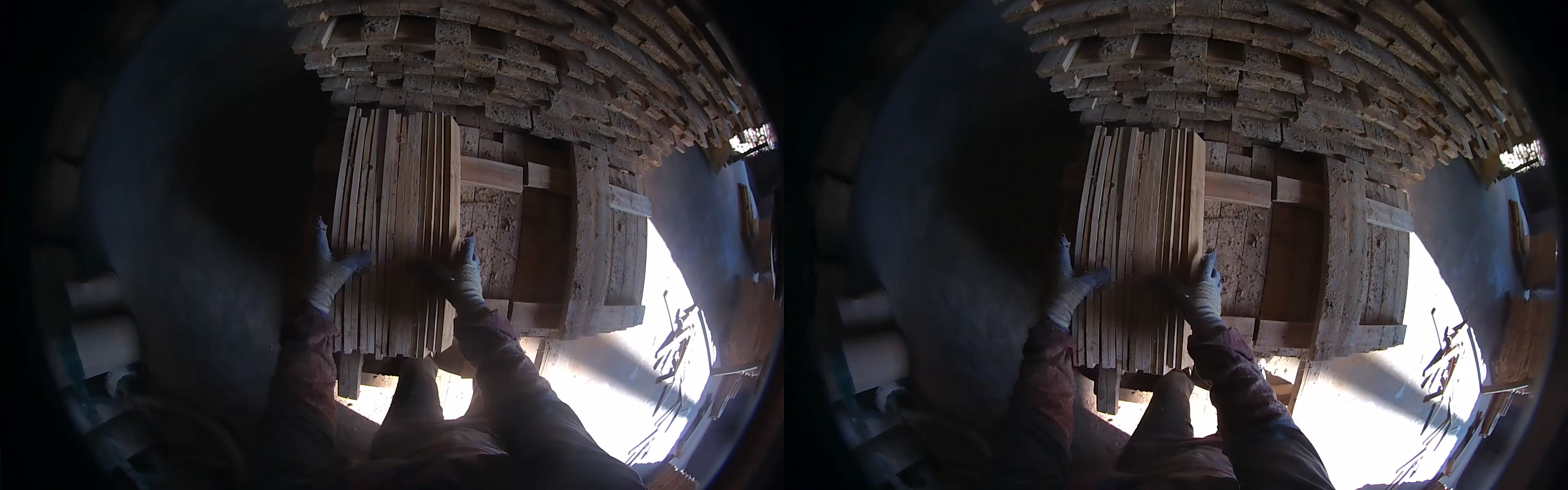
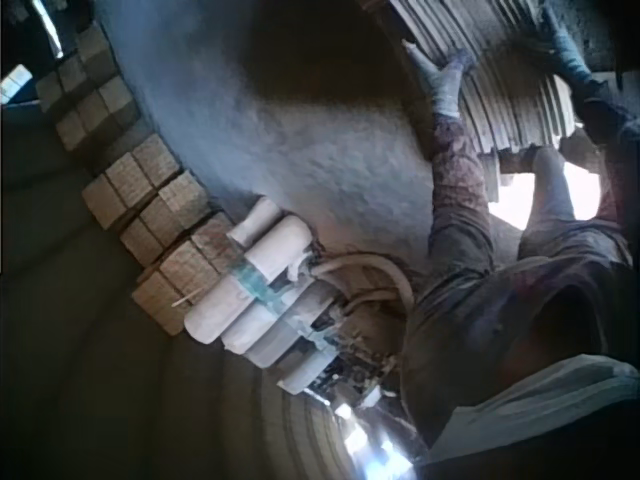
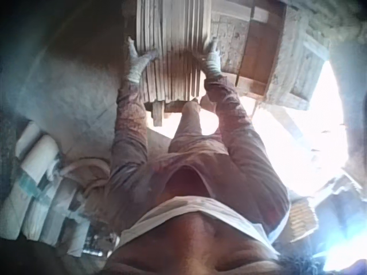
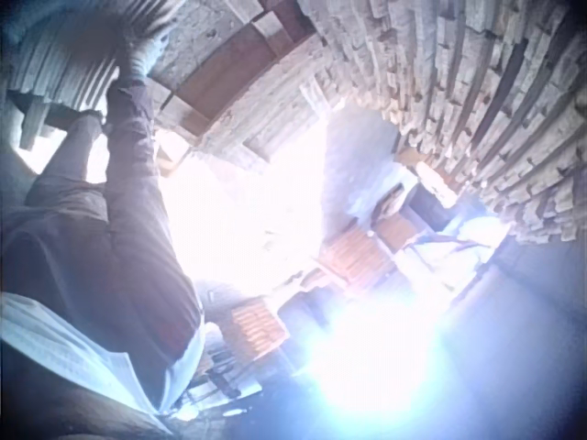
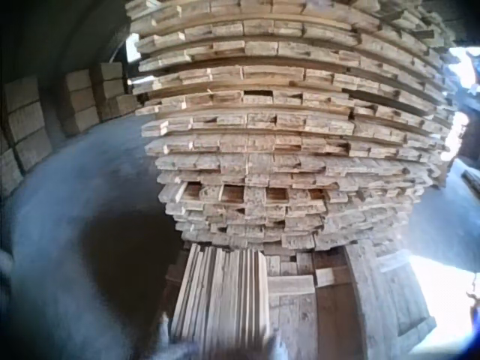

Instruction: The person repeatedly picks up thin wooden planks from a stack and places them onto a conveyor or sorting table. The person handles the planks one at a time, aligning them before depositing them. The task continues throughout the clip without visible completion.

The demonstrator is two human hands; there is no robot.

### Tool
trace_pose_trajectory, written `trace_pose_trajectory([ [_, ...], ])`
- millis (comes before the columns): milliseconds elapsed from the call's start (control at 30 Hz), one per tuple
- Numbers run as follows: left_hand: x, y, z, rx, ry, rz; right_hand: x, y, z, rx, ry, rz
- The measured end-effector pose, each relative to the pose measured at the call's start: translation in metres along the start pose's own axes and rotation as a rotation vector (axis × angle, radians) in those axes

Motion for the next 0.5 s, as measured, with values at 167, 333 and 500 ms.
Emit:
trace_pose_trajectory([
  [167, -0.027, 0.086, -0.004, -0.309, 0.036, -0.116, 0.028, -0.012, 0.005, 0.03, 0.107, 0.339],
  [333, -0.039, 0.075, 0.019, -0.237, -0.035, -0.198, 0.038, 0.004, 0.008, -0.141, 0.205, 0.29],
  [500, -0.054, 0.058, 0.028, -0.345, 0.279, -0.331, 0.006, -0.006, 0.01, -0.161, -0.015, -0.432],
])
Point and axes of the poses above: each hand's wrist, its own z-axis towards the middle knuckle, its own x-axis out of the palm, y = z × x, the point moved 2 cm from there along z, towards the middle knuckle, and after that the axes turned 12 degrees about -z, right-handed, at the moved point
